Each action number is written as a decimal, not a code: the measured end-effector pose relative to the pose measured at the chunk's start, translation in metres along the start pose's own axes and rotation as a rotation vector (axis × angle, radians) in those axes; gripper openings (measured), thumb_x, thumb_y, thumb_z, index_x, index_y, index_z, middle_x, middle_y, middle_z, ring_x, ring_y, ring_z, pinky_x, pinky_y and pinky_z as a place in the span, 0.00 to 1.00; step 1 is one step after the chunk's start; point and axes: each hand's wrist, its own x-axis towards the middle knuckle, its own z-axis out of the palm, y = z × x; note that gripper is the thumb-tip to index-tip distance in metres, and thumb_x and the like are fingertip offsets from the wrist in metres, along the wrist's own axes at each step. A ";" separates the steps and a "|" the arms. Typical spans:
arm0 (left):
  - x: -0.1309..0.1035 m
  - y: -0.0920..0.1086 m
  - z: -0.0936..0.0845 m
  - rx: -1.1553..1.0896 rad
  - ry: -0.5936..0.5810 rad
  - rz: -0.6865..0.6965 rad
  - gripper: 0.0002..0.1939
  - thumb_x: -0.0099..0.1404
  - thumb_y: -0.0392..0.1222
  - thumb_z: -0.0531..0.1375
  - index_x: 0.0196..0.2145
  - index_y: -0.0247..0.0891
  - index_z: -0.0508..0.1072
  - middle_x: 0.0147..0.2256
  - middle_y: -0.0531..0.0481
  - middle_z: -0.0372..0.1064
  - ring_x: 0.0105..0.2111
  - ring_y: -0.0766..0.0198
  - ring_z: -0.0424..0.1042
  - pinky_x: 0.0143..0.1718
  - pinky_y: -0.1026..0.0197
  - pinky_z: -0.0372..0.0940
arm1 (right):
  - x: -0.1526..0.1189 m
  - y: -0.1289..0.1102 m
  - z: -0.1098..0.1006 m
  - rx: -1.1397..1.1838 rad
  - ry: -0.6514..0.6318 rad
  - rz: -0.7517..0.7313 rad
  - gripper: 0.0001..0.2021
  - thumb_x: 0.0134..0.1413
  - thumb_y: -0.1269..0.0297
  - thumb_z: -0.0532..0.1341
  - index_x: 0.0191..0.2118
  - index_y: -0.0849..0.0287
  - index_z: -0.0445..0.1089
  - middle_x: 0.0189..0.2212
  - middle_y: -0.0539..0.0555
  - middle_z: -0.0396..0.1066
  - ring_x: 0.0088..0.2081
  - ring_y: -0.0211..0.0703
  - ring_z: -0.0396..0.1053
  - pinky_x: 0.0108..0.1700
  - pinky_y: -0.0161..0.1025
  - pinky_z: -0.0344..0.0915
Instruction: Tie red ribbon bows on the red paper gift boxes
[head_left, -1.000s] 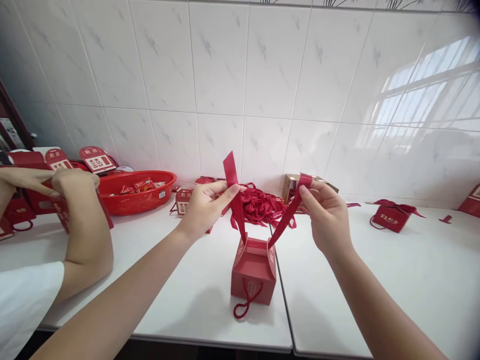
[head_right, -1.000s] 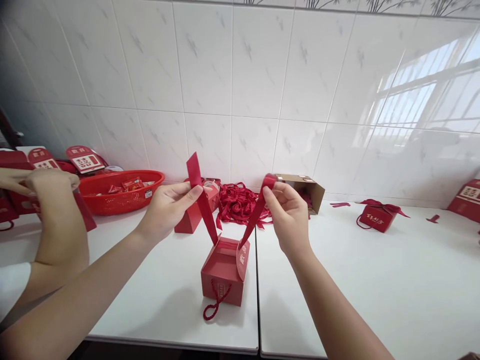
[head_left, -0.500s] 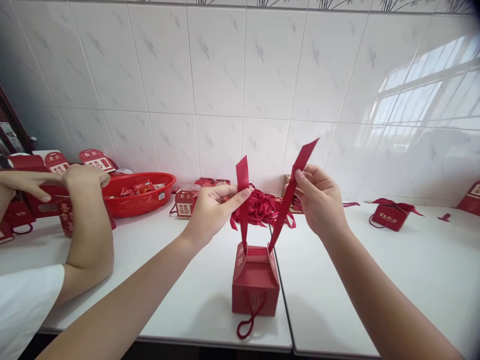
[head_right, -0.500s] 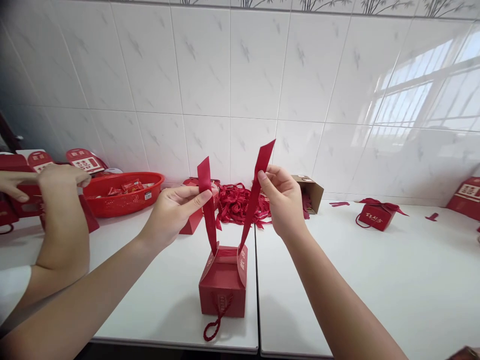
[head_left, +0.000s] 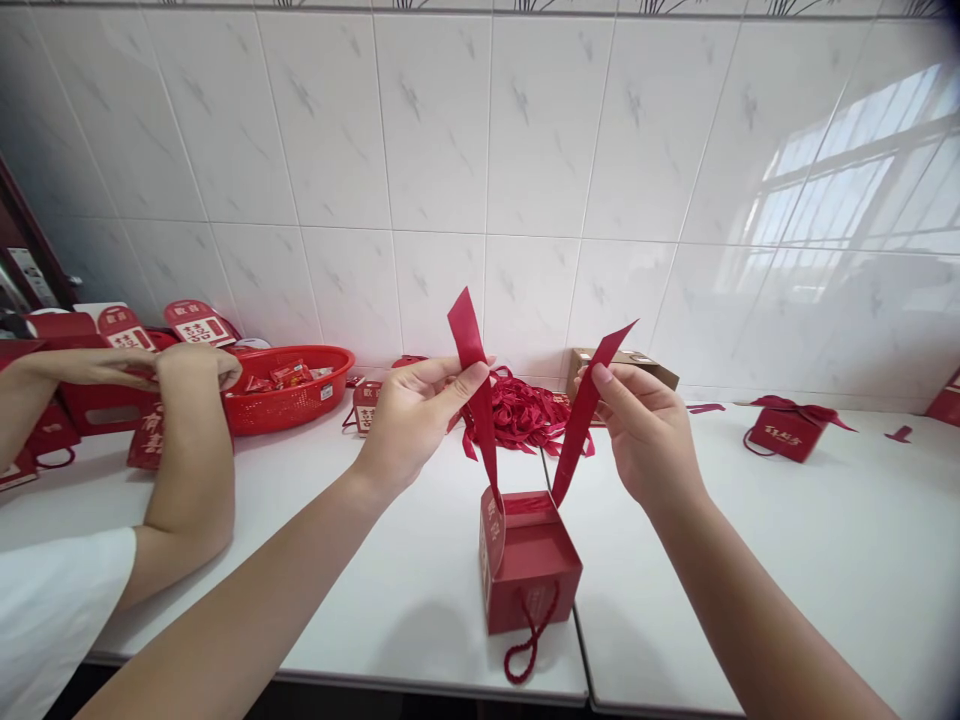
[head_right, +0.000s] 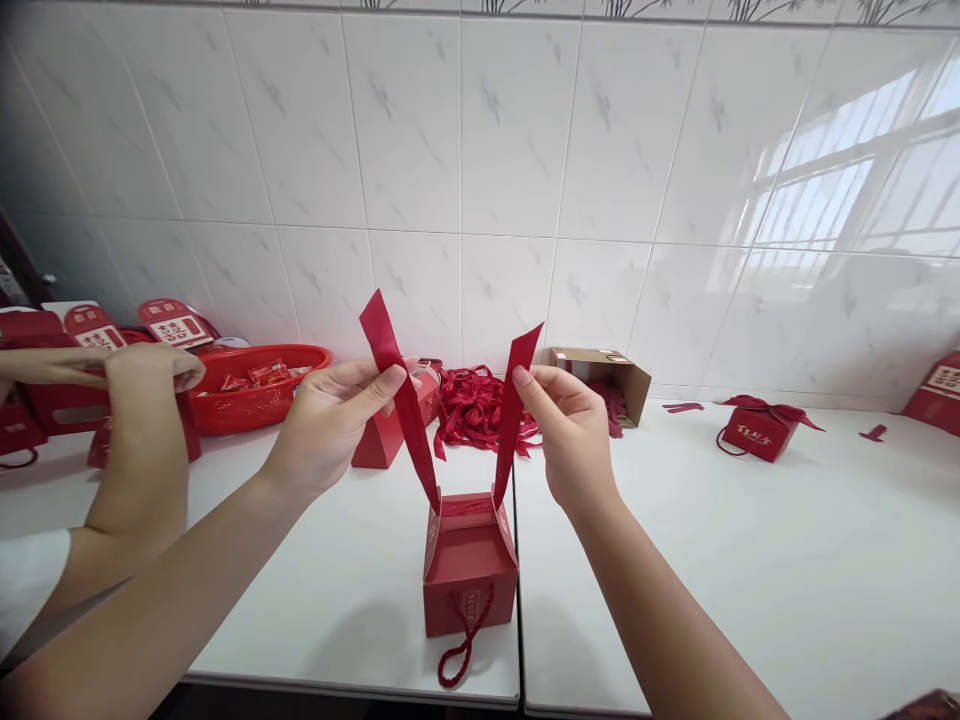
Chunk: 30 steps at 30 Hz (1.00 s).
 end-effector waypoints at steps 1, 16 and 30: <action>0.001 0.001 0.002 -0.008 -0.010 -0.001 0.12 0.54 0.46 0.67 0.36 0.38 0.80 0.33 0.47 0.78 0.37 0.60 0.76 0.42 0.60 0.70 | 0.000 -0.002 0.001 -0.007 0.007 -0.005 0.07 0.50 0.57 0.65 0.29 0.55 0.75 0.27 0.49 0.71 0.31 0.37 0.68 0.36 0.38 0.66; 0.001 0.003 0.006 0.021 -0.183 -0.086 0.15 0.60 0.49 0.62 0.25 0.35 0.77 0.28 0.46 0.74 0.36 0.59 0.73 0.37 0.60 0.68 | 0.002 -0.007 0.003 -0.017 0.094 -0.033 0.09 0.46 0.55 0.67 0.28 0.55 0.75 0.26 0.49 0.69 0.33 0.40 0.69 0.36 0.39 0.68; -0.004 0.013 0.014 0.208 -0.293 -0.038 0.17 0.62 0.52 0.59 0.25 0.37 0.78 0.16 0.53 0.64 0.20 0.69 0.64 0.29 0.64 0.63 | 0.000 -0.008 0.008 -0.083 -0.120 0.113 0.12 0.49 0.56 0.65 0.29 0.60 0.70 0.18 0.47 0.64 0.16 0.28 0.55 0.18 0.29 0.53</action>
